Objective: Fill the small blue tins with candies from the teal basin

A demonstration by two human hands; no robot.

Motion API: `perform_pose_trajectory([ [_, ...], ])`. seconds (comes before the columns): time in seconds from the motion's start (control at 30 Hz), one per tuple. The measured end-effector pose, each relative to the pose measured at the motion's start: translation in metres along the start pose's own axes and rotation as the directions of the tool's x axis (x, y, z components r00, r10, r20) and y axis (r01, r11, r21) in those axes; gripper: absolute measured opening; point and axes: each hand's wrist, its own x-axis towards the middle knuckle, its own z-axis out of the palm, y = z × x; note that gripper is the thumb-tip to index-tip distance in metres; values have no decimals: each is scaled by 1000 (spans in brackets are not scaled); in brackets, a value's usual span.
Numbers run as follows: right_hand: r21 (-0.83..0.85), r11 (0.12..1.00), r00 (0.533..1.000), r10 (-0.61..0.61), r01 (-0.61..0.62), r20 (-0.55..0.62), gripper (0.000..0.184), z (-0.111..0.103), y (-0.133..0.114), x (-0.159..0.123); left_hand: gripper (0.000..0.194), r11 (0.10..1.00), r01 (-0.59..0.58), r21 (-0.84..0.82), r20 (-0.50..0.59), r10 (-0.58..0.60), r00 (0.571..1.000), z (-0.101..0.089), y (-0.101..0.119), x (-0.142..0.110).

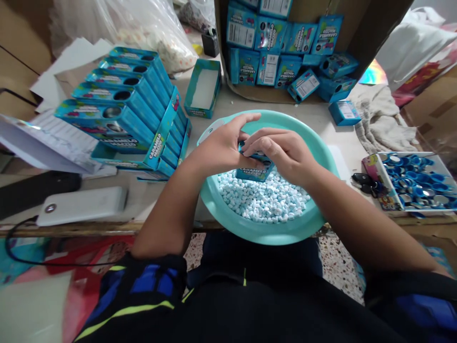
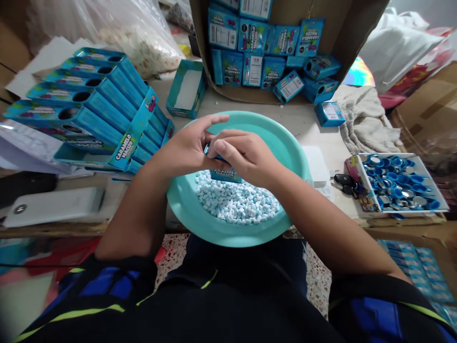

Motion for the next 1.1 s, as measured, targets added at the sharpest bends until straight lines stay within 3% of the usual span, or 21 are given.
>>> perform_pose_trajectory([
  [0.13, 1, 997, 993, -73, 73, -98, 66, 0, 6, 0, 93, 1000, 14, -4, 24, -14, 1000, -3, 0, 2],
  [0.37, 11, 1000, 959, 8, -5, -283, 66, -1, 6, -8, 89, 1000, 20, 1, -16, -20, 1000, -2, 6, 3],
  [0.5, -33, 998, 957, 45, -56, -288, 45, -6, 0, -10, 87, 997, 10, 71, -83, -4, 997, -3, 5, 4],
  [0.67, -126, 989, 927, 19, -72, -376, 16, -12, 5, -10, 81, 985, 12, 173, -174, 19, 985, -4, 3, 3],
  [0.8, -195, 967, 923, 80, -164, -376, 15, -16, 11, -10, 76, 975, 22, 222, -193, 22, 981, -5, 4, 2],
  [1.0, -280, 926, 941, 167, -252, -295, 16, -15, 7, -9, 66, 962, -6, 272, -131, 43, 990, -6, 6, 0],
  [1.1, -277, 911, 929, 221, -305, -297, 24, -16, 9, -9, 63, 963, -27, 267, -126, 63, 990, -5, 6, 0],
])
